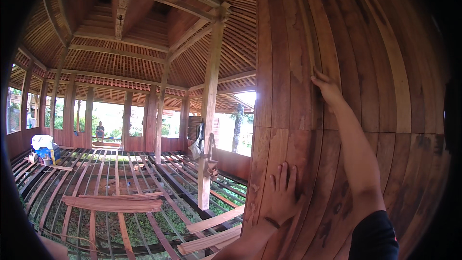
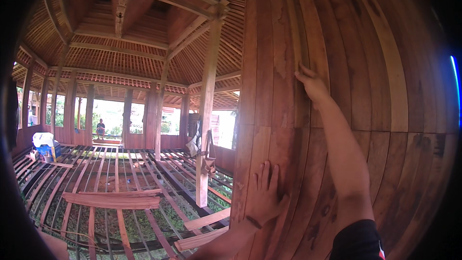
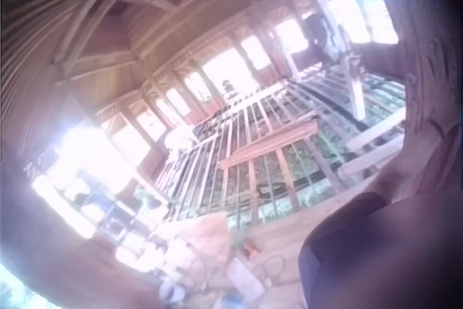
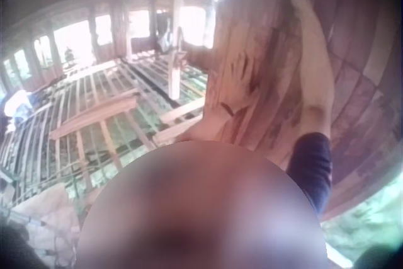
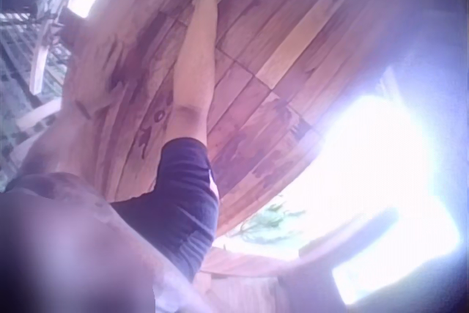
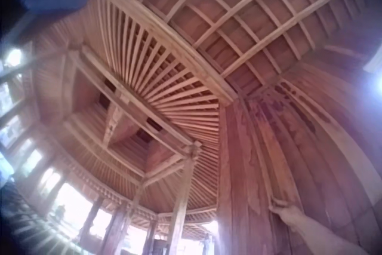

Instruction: The person fits wooden planks into a curved wall, removes a plank, trims its edge with a hammer, smooths it with an electric planer, and refits it into the wall. The person repeats this process for another plank.

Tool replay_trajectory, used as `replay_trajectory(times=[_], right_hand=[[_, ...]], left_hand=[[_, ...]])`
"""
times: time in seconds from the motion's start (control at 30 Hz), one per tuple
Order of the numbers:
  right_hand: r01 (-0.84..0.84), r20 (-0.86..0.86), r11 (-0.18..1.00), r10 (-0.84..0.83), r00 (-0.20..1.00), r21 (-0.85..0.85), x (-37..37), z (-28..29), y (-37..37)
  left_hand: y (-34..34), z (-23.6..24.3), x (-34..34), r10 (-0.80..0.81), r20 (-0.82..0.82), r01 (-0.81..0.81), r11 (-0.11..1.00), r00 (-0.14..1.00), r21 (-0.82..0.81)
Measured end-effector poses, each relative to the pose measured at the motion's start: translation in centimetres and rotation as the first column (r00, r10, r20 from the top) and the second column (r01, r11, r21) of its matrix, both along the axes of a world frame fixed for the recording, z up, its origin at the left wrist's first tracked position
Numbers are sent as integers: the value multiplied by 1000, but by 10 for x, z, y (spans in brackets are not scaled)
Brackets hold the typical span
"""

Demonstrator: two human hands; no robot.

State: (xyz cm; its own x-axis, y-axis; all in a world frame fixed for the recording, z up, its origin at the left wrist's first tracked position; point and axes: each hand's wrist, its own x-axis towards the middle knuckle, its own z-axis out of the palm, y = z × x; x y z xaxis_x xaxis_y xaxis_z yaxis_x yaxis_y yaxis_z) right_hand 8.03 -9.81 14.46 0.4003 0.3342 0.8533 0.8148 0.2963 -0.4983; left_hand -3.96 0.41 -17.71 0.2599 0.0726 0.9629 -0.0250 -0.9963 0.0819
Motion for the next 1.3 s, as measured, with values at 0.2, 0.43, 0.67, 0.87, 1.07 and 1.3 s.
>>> replay_trajectory(times=[0.2,0.43,0.67,0.87,1.07,1.3], right_hand=[[44,-2,999,-44,999,32,-4,-4,3],[107,136,994,-107,985,2,-1,-6,7],[103,163,995,-103,981,8,-6,-14,8],[38,119,994,-50,992,105,-2,-19,21],[97,129,983,-118,985,157,-1,-24,29],[74,84,985,-88,993,155,-2,-24,33]], left_hand=[[3,-1,-1,-34,34,33,999,999,28],[5,-4,6,-104,64,102,994,993,23],[4,-8,13,-161,112,162,987,980,3],[2,-7,16,-157,145,159,987,977,-4],[1,-7,17,-164,156,166,986,974,-4],[0,-9,18,-163,152,167,986,975,-16]])
